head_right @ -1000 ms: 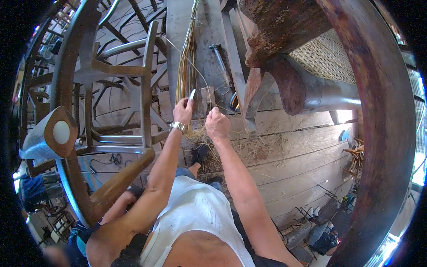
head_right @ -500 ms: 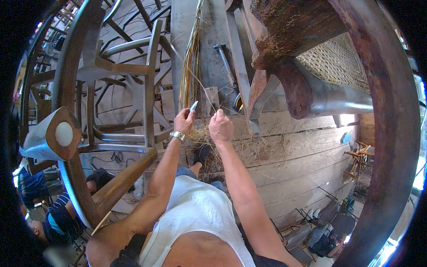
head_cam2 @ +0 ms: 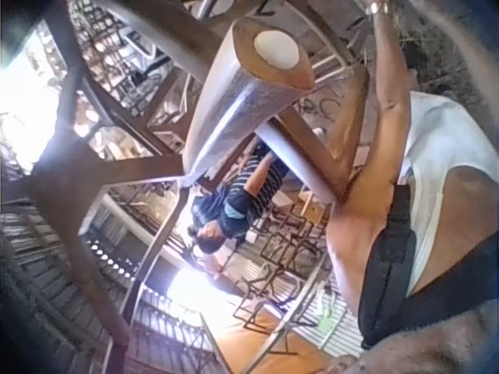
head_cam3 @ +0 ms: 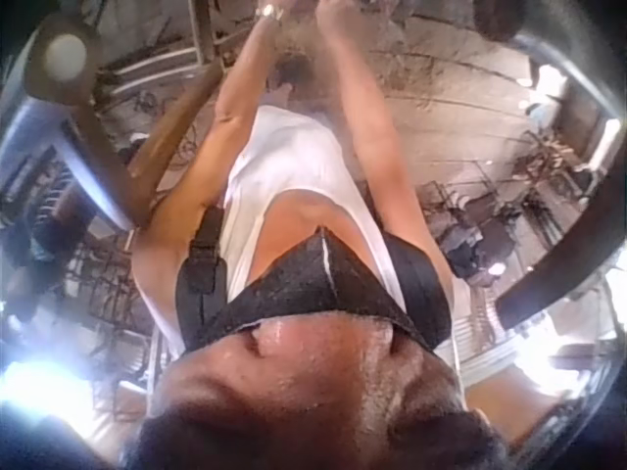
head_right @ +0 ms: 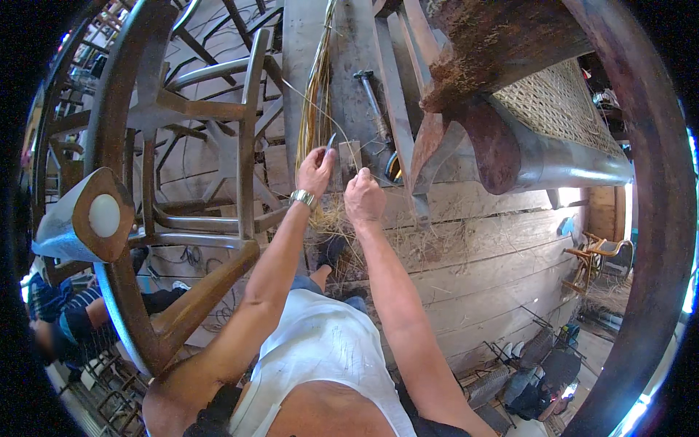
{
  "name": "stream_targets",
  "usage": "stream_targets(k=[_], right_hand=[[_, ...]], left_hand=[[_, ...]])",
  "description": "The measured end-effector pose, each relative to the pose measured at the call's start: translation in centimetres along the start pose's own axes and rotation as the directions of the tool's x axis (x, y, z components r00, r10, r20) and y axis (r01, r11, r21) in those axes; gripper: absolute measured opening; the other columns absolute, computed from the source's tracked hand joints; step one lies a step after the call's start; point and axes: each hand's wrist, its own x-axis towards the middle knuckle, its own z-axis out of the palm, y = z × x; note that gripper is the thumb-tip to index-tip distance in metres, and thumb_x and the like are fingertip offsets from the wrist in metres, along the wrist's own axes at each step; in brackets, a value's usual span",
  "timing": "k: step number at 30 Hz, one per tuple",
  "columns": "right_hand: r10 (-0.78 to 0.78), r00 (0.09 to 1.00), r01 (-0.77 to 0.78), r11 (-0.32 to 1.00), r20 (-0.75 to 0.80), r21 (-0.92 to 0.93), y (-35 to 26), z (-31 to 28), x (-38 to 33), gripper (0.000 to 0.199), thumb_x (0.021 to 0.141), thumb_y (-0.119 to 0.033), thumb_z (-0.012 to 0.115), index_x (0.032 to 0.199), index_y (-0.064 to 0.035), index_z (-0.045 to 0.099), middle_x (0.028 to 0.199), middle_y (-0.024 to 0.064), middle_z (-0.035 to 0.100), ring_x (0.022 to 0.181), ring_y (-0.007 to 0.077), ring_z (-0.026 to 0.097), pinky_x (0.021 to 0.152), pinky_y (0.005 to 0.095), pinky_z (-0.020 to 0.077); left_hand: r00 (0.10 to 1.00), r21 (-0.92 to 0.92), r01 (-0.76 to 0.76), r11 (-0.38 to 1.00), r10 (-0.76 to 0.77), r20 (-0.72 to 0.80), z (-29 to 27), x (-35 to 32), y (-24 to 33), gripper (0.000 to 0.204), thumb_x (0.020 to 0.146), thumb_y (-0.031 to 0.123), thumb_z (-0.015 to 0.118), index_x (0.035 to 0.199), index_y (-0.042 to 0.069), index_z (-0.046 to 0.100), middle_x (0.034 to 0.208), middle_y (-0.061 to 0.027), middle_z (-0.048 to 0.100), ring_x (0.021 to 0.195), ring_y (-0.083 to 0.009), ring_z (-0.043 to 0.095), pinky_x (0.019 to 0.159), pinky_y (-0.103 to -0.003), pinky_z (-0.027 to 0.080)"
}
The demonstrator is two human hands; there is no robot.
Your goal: Weaving rattan strands into a chair frame and securing them with a hammer.
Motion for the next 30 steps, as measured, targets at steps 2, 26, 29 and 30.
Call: stream_targets(k=[2, 26, 29, 30], right_hand=[[-0.036, 0.999, 0.036, 0.999, 0.005, 0.013, 0.3, 0.0, 0.0, 0.01, 0.088, -0.015, 0.051, 0.088, -0.0042, 0.05, 0.073, 0.0217, 0.064, 0.068, 0.038, 0.065, 0.057, 0.0473, 0.0523], [-0.098, 0.995, 0.099, 0.994, -0.013, 0.055, -0.6, -0.1, -0.5, 0.011, 0.088, -0.013, 0.053, 0.091, -0.0022, 0.051, 0.078, 0.0217, 0.064, 0.072, 0.0402, 0.065, 0.061, 0.0483, 0.0517], [-0.103, 0.995, 0.104, 0.993, -0.017, 0.051, -0.4, 0.2, -0.8, 0.012, 0.087, -0.013, 0.054, 0.092, -0.002, 0.051, 0.077, 0.0219, 0.063, 0.071, 0.0406, 0.064, 0.06, 0.0488, 0.0515], [-0.097, 0.995, 0.097, 0.994, -0.011, 0.049, -0.5, 0.1, -0.8, 0.012, 0.087, -0.013, 0.054, 0.092, -0.0019, 0.051, 0.077, 0.022, 0.063, 0.071, 0.0407, 0.064, 0.06, 0.049, 0.0515]], left_hand=[[0.998, -0.046, -0.06, 0.997, 0.061, 0.017, 0.9, 1.6, 0.5, 0.035, 0.091, 0.034, 0.063, 0.105, 0.002, 0.063, 0.085, -0.0016, 0.066, 0.072, -0.0074, 0.055, 0.065, -0.024, 0.047], [0.833, -0.287, 0.428, 0.857, -0.252, 0.492, 0.9, 6.0, 2.5, 0.087, 0.082, 0.081, 0.028, 0.117, 0.009, 0.063, 0.104, 0.0039, 0.068, 0.051, -0.0051, 0.04, 0.047, -0.022, 0.032], [0.766, -0.248, 0.533, 0.809, -0.337, 0.548, 1.0, 6.3, 1.9, 0.091, 0.082, 0.082, 0.025, 0.119, 0.008, 0.062, 0.105, 0.0035, 0.067, 0.05, -0.0054, 0.041, 0.047, -0.022, 0.032], [0.786, -0.292, 0.52, 0.803, -0.317, 0.53, 0.9, 6.3, 1.6, 0.092, 0.082, 0.082, 0.023, 0.119, 0.009, 0.062, 0.105, 0.0034, 0.067, 0.05, -0.0056, 0.04, 0.047, -0.022, 0.032]])
